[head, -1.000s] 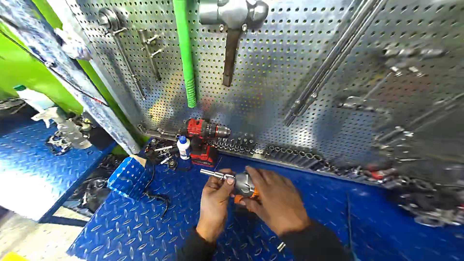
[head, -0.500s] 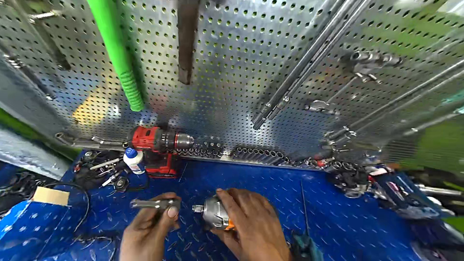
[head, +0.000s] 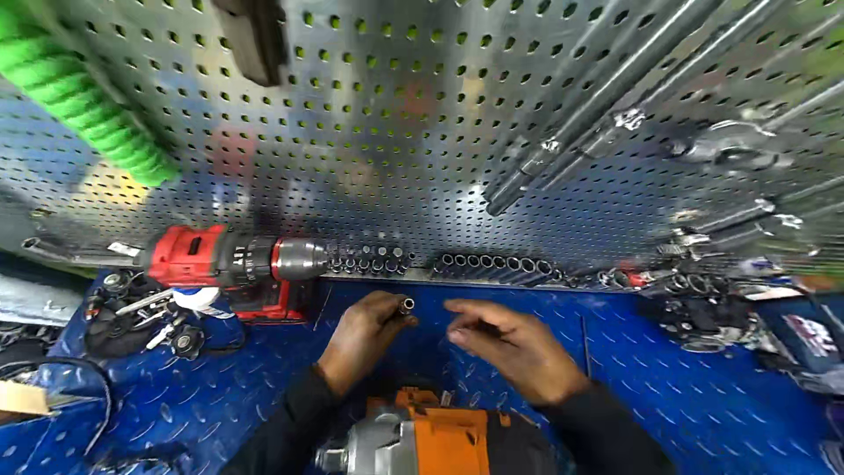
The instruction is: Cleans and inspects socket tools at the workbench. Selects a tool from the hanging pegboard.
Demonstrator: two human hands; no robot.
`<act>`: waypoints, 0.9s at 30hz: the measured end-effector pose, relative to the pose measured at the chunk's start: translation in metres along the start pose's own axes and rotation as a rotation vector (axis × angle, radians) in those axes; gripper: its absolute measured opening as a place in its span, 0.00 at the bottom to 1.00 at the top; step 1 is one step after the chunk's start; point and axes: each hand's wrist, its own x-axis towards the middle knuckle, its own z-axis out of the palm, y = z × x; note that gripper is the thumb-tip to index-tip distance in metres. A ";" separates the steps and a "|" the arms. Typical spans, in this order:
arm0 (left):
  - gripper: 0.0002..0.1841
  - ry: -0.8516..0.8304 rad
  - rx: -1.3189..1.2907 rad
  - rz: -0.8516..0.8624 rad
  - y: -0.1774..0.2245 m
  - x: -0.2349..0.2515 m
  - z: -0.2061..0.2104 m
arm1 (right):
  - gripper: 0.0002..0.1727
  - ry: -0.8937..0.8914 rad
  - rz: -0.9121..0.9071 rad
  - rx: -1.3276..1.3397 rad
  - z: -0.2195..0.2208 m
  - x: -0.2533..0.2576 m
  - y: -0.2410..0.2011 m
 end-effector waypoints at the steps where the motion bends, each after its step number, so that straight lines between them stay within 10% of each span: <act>1: 0.13 -0.011 0.014 0.040 -0.004 0.006 0.008 | 0.24 -0.012 0.045 -0.011 0.008 0.012 0.008; 27: 0.12 0.355 0.337 -0.142 -0.037 0.019 0.051 | 0.14 0.596 -0.134 -0.437 0.081 0.077 0.052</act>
